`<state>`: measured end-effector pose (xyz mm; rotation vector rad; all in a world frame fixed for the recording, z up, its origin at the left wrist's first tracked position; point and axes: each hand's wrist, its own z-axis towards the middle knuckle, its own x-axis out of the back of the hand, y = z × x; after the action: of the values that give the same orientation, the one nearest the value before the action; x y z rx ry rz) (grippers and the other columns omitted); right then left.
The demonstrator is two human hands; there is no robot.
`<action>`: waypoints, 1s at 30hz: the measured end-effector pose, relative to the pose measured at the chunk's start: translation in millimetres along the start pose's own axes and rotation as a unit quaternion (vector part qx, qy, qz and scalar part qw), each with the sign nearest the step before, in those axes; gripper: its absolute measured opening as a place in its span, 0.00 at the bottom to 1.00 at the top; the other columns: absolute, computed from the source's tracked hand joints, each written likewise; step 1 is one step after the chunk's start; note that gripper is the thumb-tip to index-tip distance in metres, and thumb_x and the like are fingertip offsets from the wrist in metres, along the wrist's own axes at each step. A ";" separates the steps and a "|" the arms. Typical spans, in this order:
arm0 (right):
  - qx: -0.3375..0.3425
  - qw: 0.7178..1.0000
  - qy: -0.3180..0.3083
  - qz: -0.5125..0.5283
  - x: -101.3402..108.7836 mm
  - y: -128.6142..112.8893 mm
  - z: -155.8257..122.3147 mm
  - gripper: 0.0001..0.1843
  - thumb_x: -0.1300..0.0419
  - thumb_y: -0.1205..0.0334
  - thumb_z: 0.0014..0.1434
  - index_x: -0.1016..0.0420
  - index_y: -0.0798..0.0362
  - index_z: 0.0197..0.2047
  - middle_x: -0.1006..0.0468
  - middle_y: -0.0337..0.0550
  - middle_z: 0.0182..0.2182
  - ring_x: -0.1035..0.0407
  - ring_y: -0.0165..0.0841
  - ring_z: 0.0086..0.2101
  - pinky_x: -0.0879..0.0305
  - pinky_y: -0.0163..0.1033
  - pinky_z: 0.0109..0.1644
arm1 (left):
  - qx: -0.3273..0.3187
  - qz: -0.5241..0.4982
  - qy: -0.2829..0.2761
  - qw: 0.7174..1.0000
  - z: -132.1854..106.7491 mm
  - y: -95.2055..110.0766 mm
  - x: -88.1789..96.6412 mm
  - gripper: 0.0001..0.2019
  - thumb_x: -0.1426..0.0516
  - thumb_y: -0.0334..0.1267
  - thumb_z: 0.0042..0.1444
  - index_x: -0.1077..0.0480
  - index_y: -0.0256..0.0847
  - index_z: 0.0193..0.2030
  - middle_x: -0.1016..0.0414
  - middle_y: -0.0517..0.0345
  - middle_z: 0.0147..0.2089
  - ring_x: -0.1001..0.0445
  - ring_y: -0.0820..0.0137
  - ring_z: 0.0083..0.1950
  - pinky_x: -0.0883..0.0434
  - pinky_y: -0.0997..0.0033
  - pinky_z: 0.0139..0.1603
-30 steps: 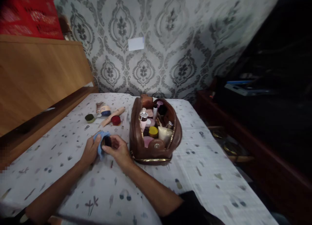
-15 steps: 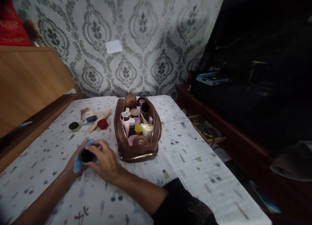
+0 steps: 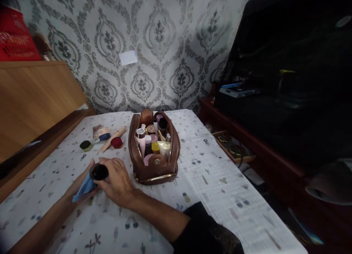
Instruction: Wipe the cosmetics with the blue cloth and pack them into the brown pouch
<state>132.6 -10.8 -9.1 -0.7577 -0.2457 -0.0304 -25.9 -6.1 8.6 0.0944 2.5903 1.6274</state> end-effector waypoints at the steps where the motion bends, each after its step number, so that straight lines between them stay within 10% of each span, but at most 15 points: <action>1: 0.007 1.000 0.000 -0.004 0.8 -2.7 1.1 0.20 0.35 0.63 0.60 0.33 0.52 0.54 0.24 0.52 0.54 0.30 0.41 0.55 0.35 0.49 0.62 | -0.024 0.038 0.019 0.999 -3.1 4.8 0.1 0.36 0.48 0.78 0.45 0.38 0.40 0.19 0.38 0.60 0.11 0.43 0.77 0.11 0.47 0.78 0.11; 9: 0.002 0.999 -0.018 -0.046 22.6 -38.7 17.8 0.15 0.40 0.64 0.63 0.34 0.54 0.53 0.26 0.57 0.57 0.32 0.42 0.59 0.35 0.48 0.62 | -0.204 0.264 0.062 0.941 -42.2 53.6 -7.8 0.34 0.50 0.71 0.53 0.35 0.40 0.19 0.36 0.60 0.14 0.39 0.73 0.17 0.38 0.74 0.19; 15: -0.094 0.990 -0.095 -0.050 54.3 -70.6 36.2 0.21 0.33 0.64 0.57 0.33 0.54 0.52 0.21 0.49 0.44 0.24 0.42 0.44 0.27 0.46 0.47 | -0.387 0.288 0.148 0.863 -56.1 79.7 -25.9 0.20 0.41 0.52 0.57 0.37 0.41 0.23 0.40 0.66 0.20 0.41 0.75 0.22 0.39 0.76 0.22; 20: -0.190 0.973 -0.032 0.124 86.8 -85.3 59.9 0.19 0.28 0.62 0.51 0.31 0.51 0.43 0.22 0.39 0.38 0.24 0.36 0.41 0.28 0.40 0.45 | -0.455 0.253 0.130 0.844 -49.2 100.8 -50.4 0.16 0.44 0.48 0.61 0.34 0.41 0.27 0.39 0.65 0.24 0.40 0.74 0.26 0.38 0.76 0.26; 24: -0.282 0.909 -0.034 0.306 113.7 -86.0 76.3 0.20 0.27 0.58 0.50 0.34 0.51 0.36 0.24 0.34 0.31 0.25 0.29 0.29 0.31 0.30 0.27 | -0.490 0.235 0.101 0.833 -35.8 116.9 -75.8 0.15 0.46 0.49 0.64 0.31 0.41 0.32 0.34 0.62 0.28 0.36 0.72 0.30 0.34 0.74 0.31; 30: -0.292 0.912 -0.011 0.287 158.2 -79.4 95.4 0.14 0.30 0.63 0.55 0.33 0.53 0.35 0.25 0.32 0.24 0.27 0.24 0.22 0.33 0.26 0.24 | -0.529 0.249 0.042 0.811 -11.6 139.2 -106.3 0.14 0.46 0.49 0.65 0.29 0.41 0.36 0.35 0.62 0.28 0.38 0.72 0.28 0.37 0.74 0.30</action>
<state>257.0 6.3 147.9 -1.4054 -0.0203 0.4843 79.9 33.7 142.9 0.6516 1.3572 3.0262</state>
